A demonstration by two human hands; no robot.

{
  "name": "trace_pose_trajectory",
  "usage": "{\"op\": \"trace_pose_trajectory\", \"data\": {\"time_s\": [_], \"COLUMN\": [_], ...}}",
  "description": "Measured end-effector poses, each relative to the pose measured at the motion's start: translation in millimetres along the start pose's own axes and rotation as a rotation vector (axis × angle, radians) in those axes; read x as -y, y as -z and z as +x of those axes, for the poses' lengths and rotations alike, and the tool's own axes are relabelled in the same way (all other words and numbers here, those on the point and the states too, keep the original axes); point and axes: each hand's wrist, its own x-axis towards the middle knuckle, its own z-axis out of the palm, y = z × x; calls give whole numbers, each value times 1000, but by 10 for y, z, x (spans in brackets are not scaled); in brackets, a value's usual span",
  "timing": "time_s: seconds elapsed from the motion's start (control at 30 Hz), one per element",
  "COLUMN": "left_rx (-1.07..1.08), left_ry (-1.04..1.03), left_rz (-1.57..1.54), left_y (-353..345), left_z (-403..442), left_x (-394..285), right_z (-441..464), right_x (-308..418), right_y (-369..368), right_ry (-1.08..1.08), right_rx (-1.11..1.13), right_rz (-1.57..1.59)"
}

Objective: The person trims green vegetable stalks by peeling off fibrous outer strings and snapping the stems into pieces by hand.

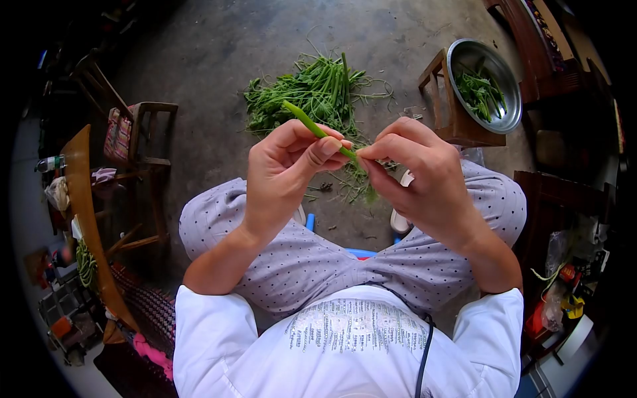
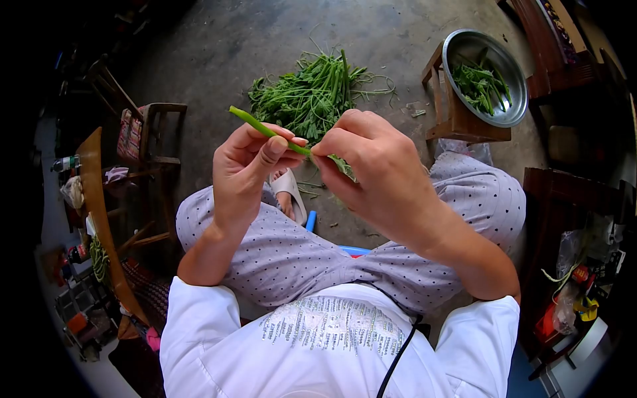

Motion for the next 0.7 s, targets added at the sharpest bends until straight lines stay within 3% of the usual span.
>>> {"op": "trace_pose_trajectory", "data": {"time_s": [0.3, 0.7], "left_rx": [-33, -59], "left_ry": [10, 61], "left_rz": [-15, -28], "left_y": [11, -2], "left_z": [1, 17], "left_x": [-11, 8], "right_z": [23, 17], "right_x": [-10, 49], "right_y": [-1, -75], "right_ry": [-85, -15], "right_rx": [-32, -34], "right_rz": [53, -12]}}
